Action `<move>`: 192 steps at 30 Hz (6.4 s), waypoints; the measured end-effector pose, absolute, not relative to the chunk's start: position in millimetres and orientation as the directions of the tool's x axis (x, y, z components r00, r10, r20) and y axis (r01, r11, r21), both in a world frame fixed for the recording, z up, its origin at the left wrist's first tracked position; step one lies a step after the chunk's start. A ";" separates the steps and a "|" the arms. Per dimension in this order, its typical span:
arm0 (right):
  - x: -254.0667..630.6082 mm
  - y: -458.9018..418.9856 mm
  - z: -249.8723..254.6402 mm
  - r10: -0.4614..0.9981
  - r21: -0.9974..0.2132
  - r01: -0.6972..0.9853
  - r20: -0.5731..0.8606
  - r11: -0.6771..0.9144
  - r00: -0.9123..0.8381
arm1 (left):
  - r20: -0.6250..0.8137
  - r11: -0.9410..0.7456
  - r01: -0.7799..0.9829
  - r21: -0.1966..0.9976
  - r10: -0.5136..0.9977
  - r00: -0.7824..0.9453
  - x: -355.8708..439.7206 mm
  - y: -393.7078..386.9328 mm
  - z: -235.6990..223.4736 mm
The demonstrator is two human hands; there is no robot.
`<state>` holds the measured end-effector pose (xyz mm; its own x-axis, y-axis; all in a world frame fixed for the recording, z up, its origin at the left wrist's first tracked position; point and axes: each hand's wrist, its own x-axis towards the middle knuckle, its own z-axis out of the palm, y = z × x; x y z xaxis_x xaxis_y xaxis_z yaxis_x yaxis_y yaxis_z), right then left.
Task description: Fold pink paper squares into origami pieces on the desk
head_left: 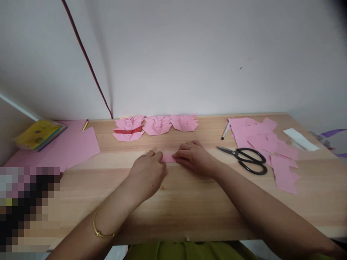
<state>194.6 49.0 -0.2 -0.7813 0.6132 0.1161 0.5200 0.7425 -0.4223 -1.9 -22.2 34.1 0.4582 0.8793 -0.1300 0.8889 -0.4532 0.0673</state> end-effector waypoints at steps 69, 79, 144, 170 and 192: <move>194.5 48.8 -6.6 0.594 -0.468 0.410 0.363 0.783 -0.718 | 0.177 -0.388 0.623 0.679 0.911 0.374 -2.1 6.4 10.7; 198.6 42.8 5.4 0.596 -0.508 0.319 0.613 0.800 -0.519 | -0.381 0.534 -0.358 0.766 0.826 0.416 -13.0 8.7 16.1; 194.6 39.7 2.5 0.770 -0.836 0.270 0.251 0.478 -0.586 | -0.320 0.353 -0.370 0.859 0.936 0.150 14.7 -0.4 1.6; 194.0 39.9 -0.1 0.763 -0.774 0.271 0.383 0.573 -0.521 | -0.300 0.351 -0.357 0.866 0.935 0.191 16.5 -2.5 2.1; 195.3 39.2 2.4 0.776 -0.867 0.259 0.202 0.426 -0.597 | -0.210 0.227 -0.127 0.966 0.968 0.136 16.6 -2.1 6.2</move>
<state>195.3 39.2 2.4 -0.5973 0.7761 0.2024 0.2594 0.4257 -0.8669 16.6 -2.1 6.2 0.1356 0.9683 -0.2099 -0.1267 0.2271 0.9656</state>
